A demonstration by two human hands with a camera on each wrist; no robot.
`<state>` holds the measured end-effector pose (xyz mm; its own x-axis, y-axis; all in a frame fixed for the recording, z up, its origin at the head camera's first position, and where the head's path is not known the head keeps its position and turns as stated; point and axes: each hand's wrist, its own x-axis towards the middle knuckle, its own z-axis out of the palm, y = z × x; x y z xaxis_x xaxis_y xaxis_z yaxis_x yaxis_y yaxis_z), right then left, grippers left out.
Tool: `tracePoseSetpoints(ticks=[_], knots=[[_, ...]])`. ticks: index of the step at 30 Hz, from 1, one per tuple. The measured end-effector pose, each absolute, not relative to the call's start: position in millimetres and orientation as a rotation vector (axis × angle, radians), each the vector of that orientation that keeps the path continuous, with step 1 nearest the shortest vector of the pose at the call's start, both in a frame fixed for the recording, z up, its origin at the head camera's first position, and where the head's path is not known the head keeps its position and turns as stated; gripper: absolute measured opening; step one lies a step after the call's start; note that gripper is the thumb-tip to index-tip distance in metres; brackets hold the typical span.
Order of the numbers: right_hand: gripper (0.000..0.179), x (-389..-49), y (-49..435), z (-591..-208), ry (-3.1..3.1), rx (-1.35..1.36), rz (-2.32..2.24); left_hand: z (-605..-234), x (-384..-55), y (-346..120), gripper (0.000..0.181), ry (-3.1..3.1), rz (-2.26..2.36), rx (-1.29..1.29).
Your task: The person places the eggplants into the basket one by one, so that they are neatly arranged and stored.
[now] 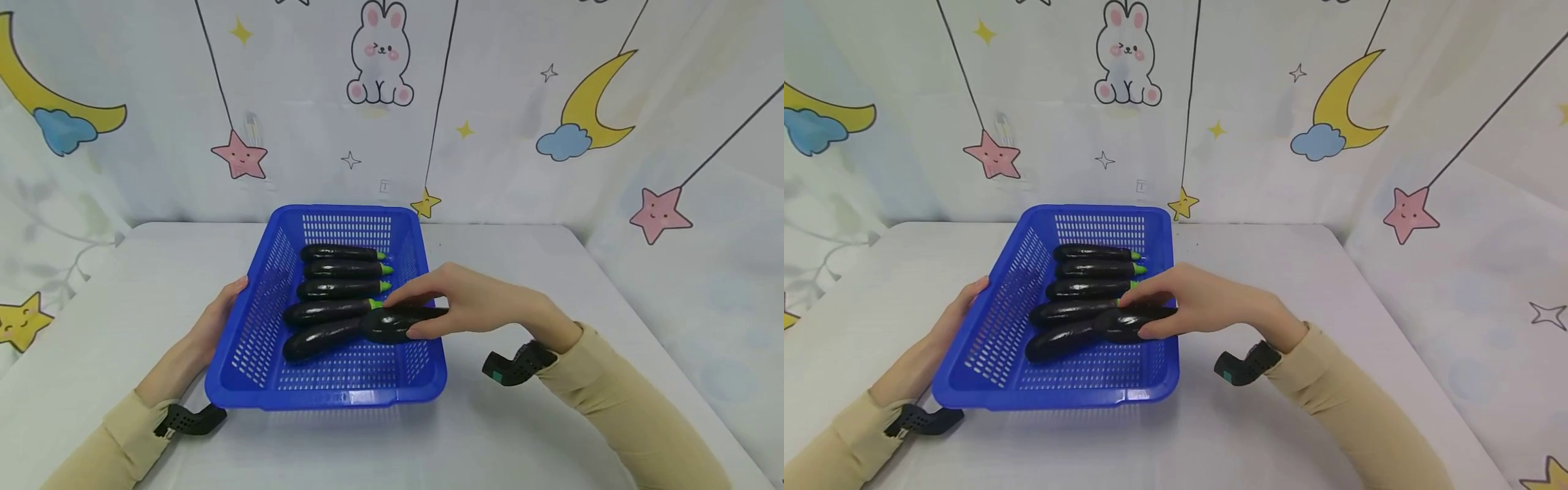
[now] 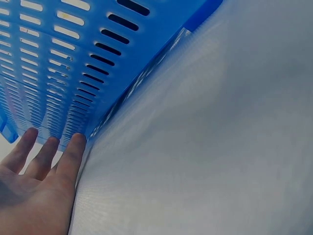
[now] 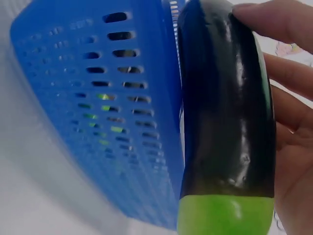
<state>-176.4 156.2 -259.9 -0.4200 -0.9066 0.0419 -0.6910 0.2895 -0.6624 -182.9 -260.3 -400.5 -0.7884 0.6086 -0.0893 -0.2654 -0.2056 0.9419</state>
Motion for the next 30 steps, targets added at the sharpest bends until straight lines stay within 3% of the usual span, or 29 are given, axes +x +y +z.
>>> tracePoseSetpoints(ticks=[20,30], knots=[[0.04,-193.6,96.6,-249.3,2.151,-1.516,-0.775,-400.2,-181.3,-259.8,0.048,1.519,2.04,0.38],[0.044,-203.1,66.1,-256.1,2.087,-1.507,-0.707,-400.0,-181.9,-258.1,0.069,1.591,2.015,0.34]])
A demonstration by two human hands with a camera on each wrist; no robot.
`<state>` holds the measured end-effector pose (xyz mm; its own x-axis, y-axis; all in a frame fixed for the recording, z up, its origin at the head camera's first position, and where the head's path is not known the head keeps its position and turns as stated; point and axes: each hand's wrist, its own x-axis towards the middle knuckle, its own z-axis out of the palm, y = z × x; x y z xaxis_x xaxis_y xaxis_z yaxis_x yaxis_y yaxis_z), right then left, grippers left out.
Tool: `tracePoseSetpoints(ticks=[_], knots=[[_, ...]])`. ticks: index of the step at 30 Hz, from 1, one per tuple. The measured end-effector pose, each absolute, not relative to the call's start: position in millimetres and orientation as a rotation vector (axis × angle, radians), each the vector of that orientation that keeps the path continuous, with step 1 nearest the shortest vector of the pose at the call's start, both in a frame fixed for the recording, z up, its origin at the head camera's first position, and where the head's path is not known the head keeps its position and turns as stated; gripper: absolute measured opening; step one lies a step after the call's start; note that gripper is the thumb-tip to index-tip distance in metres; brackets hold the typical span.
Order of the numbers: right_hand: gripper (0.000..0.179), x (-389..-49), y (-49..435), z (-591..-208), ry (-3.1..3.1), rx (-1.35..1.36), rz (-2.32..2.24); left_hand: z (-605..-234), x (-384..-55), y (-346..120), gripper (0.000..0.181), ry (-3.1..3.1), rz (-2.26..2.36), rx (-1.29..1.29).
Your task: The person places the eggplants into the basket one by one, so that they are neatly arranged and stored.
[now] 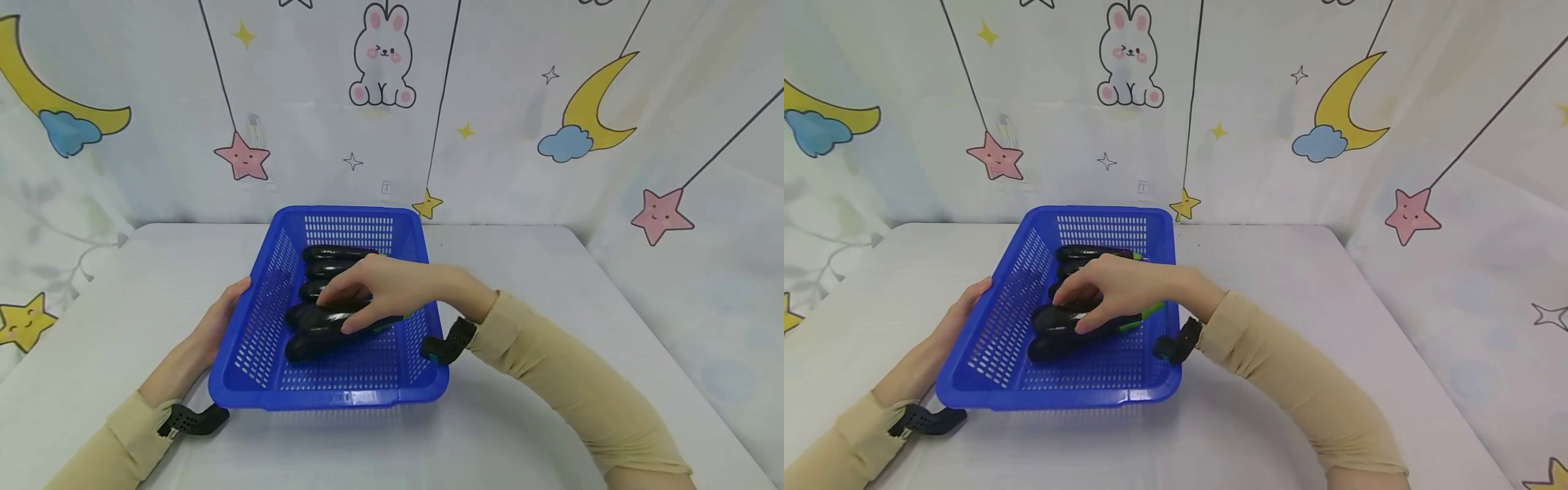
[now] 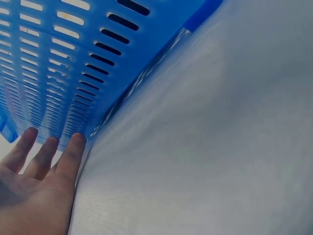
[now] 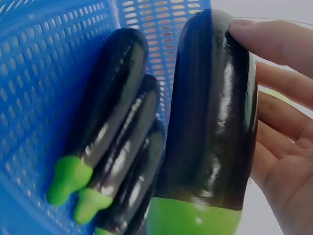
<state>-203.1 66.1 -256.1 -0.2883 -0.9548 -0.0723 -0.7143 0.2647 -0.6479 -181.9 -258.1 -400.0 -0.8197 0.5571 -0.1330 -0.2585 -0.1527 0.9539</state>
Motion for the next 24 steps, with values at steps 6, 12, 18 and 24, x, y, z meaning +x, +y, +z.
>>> tracePoseSetpoints(ticks=[6,12,18,24], knots=[[0.044,-205.5,46.6,-267.6,2.083,-1.43,-0.657,-401.5,-182.2,-258.6,0.058,1.581,2.024,0.337],[0.046,-206.9,35.5,-278.8,2.022,-1.348,-0.69,-401.3,-182.5,-257.4,0.049,1.546,2.04,0.36],[0.044,-205.1,30.8,-291.1,1.945,-1.273,-0.722,-400.0,-183.4,-256.3,0.07,1.58,2.013,0.357],[0.042,-204.4,28.4,-306.3,1.863,-1.208,-0.733,-400.0,-183.4,-258.7,0.068,1.557,2.026,0.353]])
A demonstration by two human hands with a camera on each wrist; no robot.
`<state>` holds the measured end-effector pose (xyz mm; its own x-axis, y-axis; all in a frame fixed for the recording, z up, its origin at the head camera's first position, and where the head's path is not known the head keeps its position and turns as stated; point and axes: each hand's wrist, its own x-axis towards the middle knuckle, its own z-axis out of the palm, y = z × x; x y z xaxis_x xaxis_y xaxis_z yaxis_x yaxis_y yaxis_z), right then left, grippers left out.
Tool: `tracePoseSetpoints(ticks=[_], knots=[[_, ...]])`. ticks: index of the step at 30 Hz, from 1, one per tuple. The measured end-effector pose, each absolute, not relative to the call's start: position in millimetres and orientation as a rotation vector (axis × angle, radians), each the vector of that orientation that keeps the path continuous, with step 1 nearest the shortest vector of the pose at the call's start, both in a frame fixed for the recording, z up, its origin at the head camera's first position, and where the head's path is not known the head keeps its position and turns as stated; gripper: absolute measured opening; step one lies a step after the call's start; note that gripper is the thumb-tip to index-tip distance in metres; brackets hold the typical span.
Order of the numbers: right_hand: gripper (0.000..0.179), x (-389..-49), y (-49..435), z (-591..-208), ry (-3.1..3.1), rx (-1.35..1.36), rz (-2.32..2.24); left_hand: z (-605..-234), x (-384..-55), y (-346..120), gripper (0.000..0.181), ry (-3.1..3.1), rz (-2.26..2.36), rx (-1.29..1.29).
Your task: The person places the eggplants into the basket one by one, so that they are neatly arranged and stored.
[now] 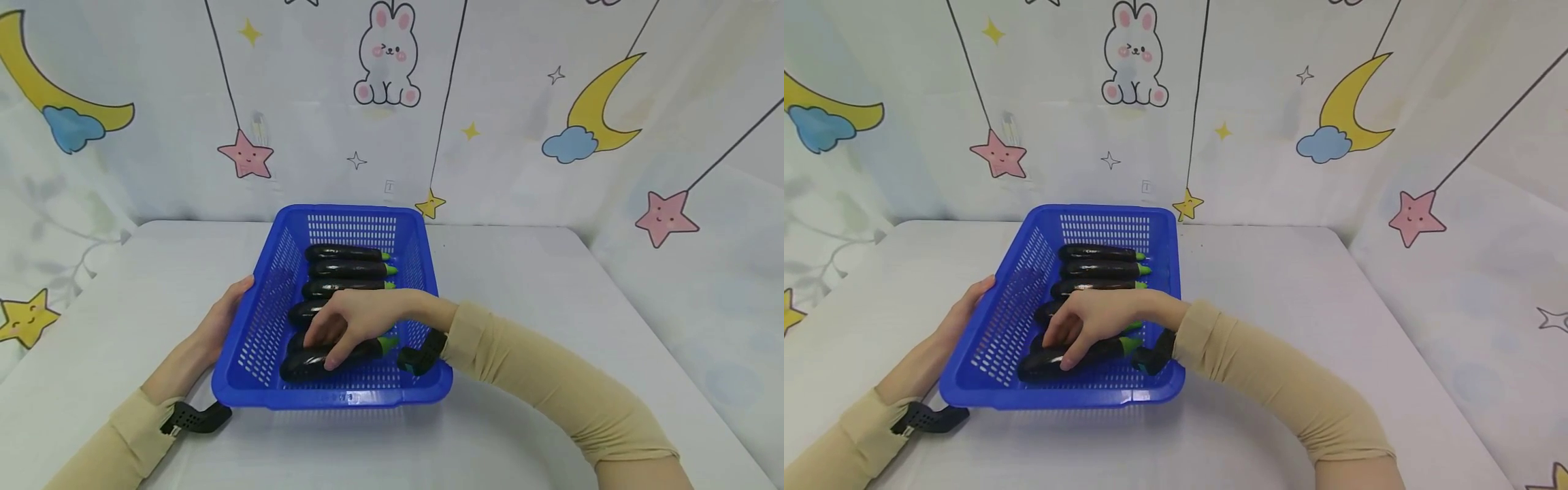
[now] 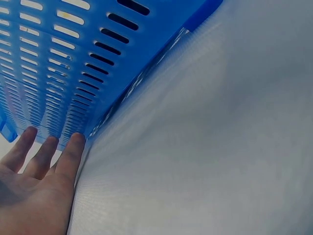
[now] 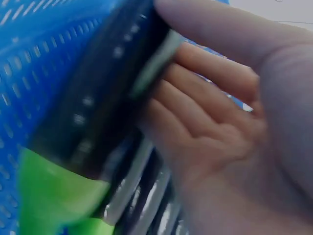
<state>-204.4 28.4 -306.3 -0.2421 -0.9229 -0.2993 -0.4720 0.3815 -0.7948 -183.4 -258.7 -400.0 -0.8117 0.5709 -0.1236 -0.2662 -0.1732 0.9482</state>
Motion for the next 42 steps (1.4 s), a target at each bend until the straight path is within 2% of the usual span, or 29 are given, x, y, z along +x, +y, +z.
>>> tracePoseSetpoints(ticks=[4,11,18,25,42], knots=[[0.042,-204.0,28.9,-314.6,1.822,-1.188,-0.714,-400.3,-184.1,-259.5,0.063,1.535,2.025,0.384],[0.043,-204.0,30.7,-320.3,1.797,-1.159,-0.695,-399.9,-183.3,-258.6,0.066,1.568,2.013,0.372],[0.044,-204.7,31.6,-321.7,1.786,-1.12,-0.702,-400.1,-182.3,-259.0,0.052,1.532,2.032,0.371],[0.04,-205.6,32.5,-321.6,1.771,-1.116,-0.777,-400.3,-182.4,-259.7,0.047,1.5,2.037,0.392],[0.039,-199.4,37.3,-296.2,1.831,-1.142,-0.801,-400.0,-182.1,-258.1,0.052,1.565,2.019,0.351]])
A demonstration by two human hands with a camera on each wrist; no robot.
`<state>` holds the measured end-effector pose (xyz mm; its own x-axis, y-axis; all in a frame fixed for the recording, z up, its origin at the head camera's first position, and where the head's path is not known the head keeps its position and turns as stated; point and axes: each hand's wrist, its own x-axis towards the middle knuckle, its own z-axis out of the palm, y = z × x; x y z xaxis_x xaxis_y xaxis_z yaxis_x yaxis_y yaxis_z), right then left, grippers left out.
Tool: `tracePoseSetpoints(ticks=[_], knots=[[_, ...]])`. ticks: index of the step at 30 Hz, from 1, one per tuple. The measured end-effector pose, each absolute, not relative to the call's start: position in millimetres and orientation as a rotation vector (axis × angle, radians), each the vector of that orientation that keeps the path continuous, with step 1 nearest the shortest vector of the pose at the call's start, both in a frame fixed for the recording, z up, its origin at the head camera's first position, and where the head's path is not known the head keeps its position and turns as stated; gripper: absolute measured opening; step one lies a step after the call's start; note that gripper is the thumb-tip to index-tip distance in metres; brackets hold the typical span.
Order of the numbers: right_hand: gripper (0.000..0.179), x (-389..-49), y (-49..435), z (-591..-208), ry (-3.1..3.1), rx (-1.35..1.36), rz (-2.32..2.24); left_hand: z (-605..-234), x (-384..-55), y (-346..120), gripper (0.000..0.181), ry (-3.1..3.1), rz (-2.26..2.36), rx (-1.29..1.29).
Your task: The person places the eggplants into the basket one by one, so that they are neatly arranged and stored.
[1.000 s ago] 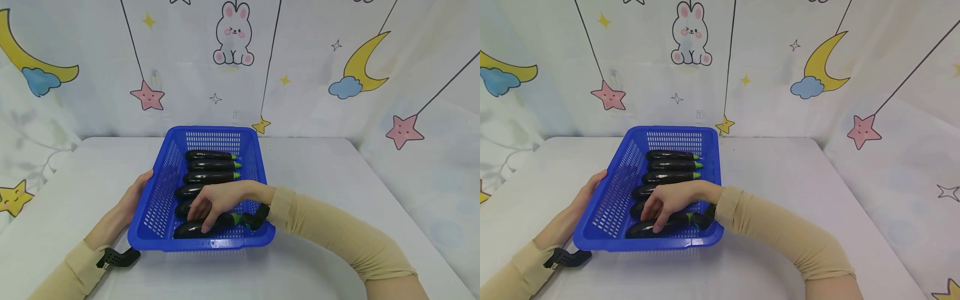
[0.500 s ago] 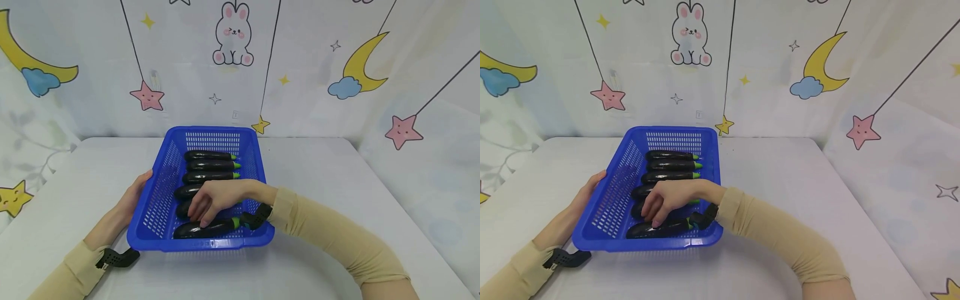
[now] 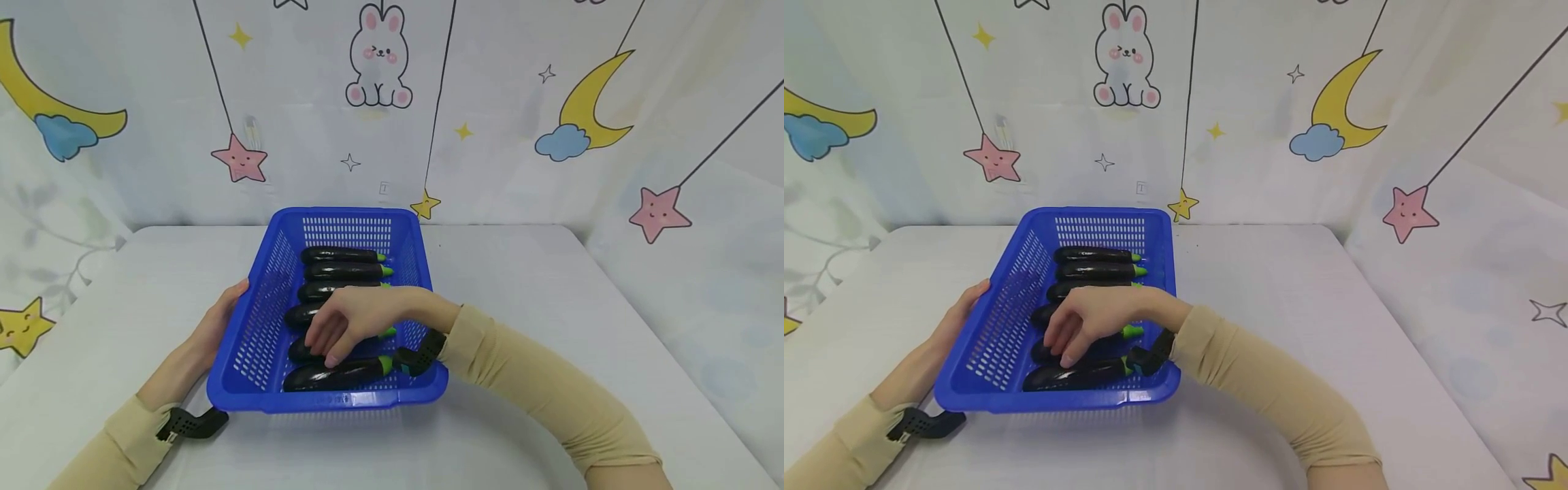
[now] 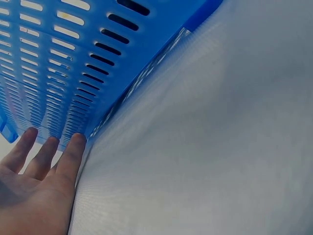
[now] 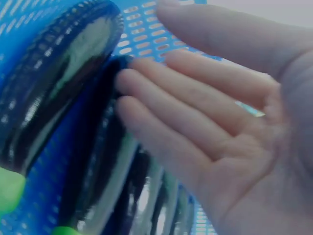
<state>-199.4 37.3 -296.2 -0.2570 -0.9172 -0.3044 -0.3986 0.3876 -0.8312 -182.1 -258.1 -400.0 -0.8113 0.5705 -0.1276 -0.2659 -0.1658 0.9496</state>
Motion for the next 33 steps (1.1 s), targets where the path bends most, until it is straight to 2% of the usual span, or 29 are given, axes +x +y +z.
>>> tracePoseSetpoints(ticks=[14,33], knots=[[0.041,-197.6,56.3,-272.1,1.857,-1.211,-0.811,-400.7,-183.5,-259.9,0.049,1.504,2.032,0.369],[0.04,-207.4,124.1,-264.9,1.994,-1.199,-0.934,-400.8,-183.2,-260.0,0.047,1.494,2.028,0.408]])
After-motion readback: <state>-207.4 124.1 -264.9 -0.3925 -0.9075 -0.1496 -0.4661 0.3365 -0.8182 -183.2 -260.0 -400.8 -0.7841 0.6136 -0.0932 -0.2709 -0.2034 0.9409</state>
